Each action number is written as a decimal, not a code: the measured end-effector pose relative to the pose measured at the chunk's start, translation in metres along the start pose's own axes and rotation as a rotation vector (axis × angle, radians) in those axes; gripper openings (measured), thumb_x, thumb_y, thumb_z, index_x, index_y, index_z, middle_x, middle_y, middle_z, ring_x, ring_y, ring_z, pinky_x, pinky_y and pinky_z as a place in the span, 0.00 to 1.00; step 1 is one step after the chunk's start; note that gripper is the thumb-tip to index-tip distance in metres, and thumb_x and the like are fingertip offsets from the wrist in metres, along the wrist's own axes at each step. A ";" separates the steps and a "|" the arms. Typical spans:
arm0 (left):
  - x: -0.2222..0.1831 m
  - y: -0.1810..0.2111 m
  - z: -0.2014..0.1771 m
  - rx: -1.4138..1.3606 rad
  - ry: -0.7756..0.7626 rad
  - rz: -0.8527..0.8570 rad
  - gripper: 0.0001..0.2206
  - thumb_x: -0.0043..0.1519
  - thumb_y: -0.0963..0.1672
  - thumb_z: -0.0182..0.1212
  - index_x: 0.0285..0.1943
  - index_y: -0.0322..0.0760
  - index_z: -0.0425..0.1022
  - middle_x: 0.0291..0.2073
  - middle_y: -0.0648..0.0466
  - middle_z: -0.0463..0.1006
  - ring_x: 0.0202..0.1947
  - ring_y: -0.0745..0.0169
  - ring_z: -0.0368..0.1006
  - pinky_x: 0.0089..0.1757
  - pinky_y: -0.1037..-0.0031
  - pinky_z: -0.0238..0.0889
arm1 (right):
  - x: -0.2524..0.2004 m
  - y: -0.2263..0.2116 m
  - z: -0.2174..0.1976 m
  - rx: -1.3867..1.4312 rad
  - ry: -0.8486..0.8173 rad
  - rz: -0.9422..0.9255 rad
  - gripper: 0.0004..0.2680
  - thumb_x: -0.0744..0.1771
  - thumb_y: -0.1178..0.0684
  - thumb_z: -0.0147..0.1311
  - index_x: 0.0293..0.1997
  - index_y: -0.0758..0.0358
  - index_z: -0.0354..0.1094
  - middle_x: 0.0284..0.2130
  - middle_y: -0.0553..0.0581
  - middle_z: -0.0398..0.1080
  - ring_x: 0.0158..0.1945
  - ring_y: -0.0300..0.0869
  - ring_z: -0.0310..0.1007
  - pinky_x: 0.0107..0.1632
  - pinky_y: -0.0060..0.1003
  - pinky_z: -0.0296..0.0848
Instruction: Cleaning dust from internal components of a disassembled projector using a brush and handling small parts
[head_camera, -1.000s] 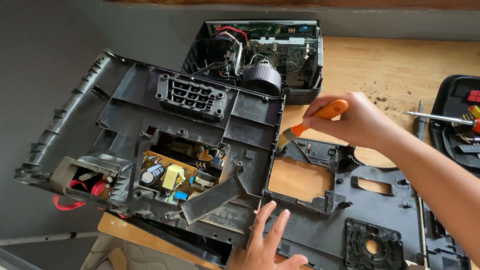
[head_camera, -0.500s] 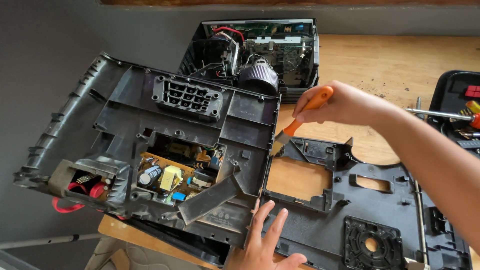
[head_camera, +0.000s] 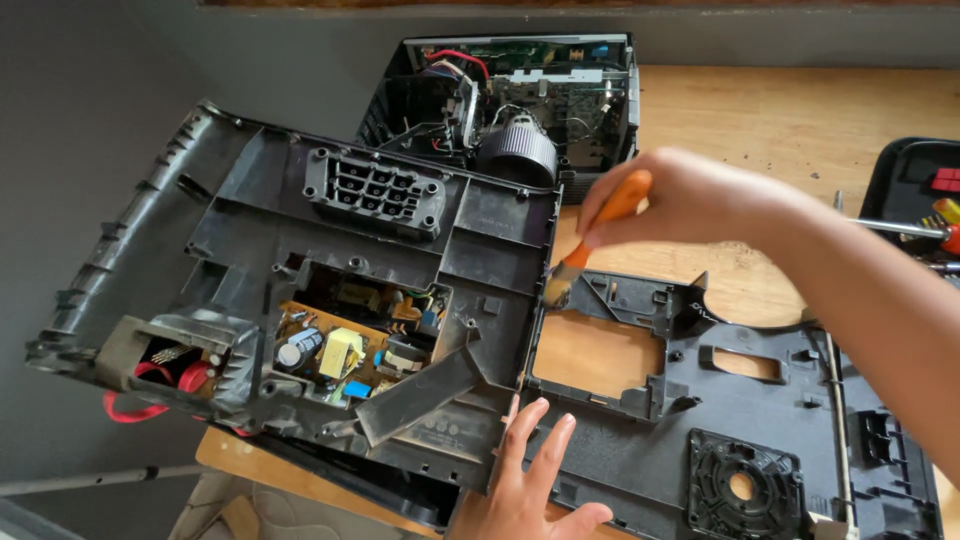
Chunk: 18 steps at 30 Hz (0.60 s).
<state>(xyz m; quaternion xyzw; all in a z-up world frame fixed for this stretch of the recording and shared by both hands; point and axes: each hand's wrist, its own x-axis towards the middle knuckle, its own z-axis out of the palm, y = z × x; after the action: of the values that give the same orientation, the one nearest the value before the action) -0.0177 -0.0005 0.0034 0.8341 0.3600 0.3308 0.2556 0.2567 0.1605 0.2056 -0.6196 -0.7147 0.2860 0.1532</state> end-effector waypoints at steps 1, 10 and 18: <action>0.004 0.003 -0.007 0.189 0.016 0.074 0.35 0.59 0.61 0.66 0.70 0.45 0.69 0.70 0.48 0.63 0.73 0.38 0.55 0.62 0.50 0.55 | 0.002 0.007 0.006 -0.031 0.027 -0.001 0.05 0.63 0.48 0.66 0.39 0.46 0.83 0.35 0.41 0.84 0.37 0.33 0.77 0.45 0.30 0.72; 0.005 0.010 -0.015 0.316 -0.058 0.028 0.36 0.56 0.62 0.69 0.71 0.50 0.69 0.70 0.55 0.62 0.71 0.48 0.59 0.54 0.54 0.63 | -0.005 0.011 0.005 0.005 0.122 0.078 0.05 0.64 0.48 0.63 0.40 0.48 0.82 0.36 0.43 0.82 0.38 0.35 0.76 0.45 0.32 0.70; -0.002 0.031 -0.012 0.146 -0.143 0.031 0.38 0.63 0.57 0.68 0.78 0.41 0.57 0.79 0.40 0.42 0.77 0.34 0.40 0.64 0.48 0.55 | -0.018 0.017 0.009 0.011 0.249 0.048 0.07 0.64 0.48 0.64 0.43 0.50 0.82 0.40 0.46 0.82 0.43 0.36 0.78 0.49 0.33 0.71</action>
<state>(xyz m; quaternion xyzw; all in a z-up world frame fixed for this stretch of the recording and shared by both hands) -0.0144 -0.0193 0.0313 0.8774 0.3508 0.2473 0.2142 0.2685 0.1422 0.1910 -0.6664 -0.6735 0.2144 0.2375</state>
